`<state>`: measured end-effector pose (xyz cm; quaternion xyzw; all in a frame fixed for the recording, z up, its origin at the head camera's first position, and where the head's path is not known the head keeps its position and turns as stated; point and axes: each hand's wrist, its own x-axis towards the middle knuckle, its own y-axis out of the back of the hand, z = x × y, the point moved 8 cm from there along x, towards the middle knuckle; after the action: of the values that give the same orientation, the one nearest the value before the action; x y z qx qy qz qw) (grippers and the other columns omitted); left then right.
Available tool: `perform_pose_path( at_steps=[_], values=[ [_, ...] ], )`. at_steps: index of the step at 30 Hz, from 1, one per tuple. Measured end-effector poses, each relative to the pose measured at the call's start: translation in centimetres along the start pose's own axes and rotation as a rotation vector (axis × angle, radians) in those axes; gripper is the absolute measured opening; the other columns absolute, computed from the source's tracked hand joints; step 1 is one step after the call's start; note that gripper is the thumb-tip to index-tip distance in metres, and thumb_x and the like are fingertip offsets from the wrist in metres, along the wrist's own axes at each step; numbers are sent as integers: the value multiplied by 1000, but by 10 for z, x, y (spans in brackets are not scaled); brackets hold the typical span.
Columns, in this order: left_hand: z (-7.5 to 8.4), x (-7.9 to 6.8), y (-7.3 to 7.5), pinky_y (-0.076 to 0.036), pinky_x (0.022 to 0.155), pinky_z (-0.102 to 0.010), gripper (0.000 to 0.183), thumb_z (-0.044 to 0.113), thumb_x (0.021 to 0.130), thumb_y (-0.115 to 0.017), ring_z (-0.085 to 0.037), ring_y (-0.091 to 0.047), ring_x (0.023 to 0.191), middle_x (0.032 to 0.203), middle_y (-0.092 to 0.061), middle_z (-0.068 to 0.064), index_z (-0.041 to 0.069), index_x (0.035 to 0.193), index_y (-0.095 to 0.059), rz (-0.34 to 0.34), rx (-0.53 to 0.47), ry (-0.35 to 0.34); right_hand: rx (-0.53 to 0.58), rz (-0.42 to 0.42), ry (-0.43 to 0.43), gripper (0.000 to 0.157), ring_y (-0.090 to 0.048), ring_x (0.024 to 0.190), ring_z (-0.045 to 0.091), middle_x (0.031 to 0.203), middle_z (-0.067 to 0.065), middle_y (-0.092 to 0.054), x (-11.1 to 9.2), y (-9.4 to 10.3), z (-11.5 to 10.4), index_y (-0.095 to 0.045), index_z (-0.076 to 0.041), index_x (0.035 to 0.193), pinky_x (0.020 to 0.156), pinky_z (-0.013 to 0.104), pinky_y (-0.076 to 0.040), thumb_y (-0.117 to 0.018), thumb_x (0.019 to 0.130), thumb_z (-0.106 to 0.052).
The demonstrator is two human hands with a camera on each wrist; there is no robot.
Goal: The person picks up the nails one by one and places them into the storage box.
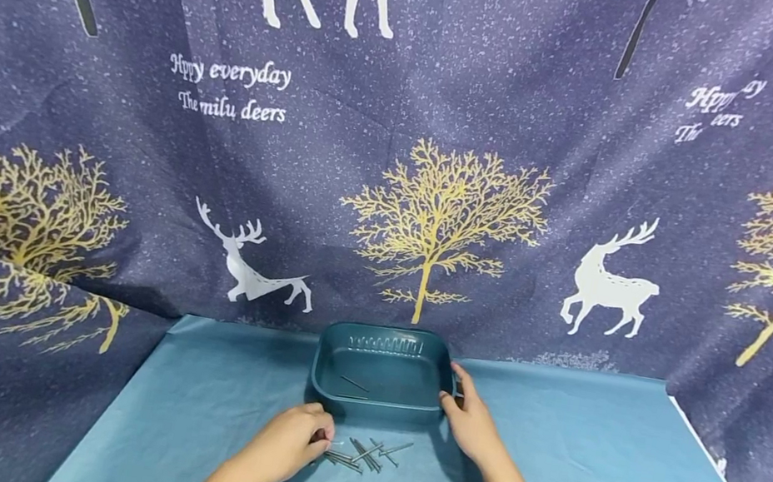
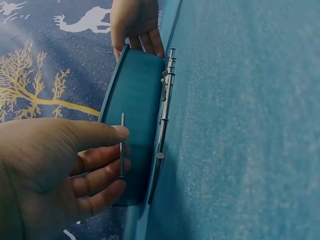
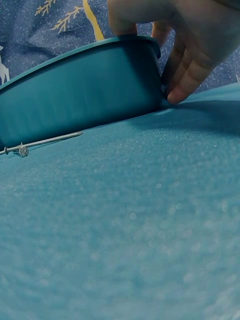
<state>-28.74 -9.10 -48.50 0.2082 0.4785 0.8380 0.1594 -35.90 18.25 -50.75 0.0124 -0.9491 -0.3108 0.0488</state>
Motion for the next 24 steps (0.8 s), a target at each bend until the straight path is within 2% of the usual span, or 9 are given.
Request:
perform_pose_path(
  at_steps=[15, 24],
  values=[
    [6, 3, 12, -44, 65, -21, 7, 14, 93, -72, 0, -45, 74, 83, -55, 13, 16, 87, -69, 80, -7, -5, -10, -11, -13, 60, -60, 126, 42, 147, 34, -48, -2, 1, -1, -29, -15, 159, 105, 61, -44, -52, 106, -24],
    [7, 5, 18, -52, 70, -22, 13, 13, 91, -74, 0, -56, 78, 84, -57, 13, 21, 85, -66, 189, -10, 0, -7, -15, -19, 61, -58, 128, 44, 148, 34, -46, 0, 0, 1, -28, -15, 160, 106, 62, -44, -52, 105, -26]
  ],
)
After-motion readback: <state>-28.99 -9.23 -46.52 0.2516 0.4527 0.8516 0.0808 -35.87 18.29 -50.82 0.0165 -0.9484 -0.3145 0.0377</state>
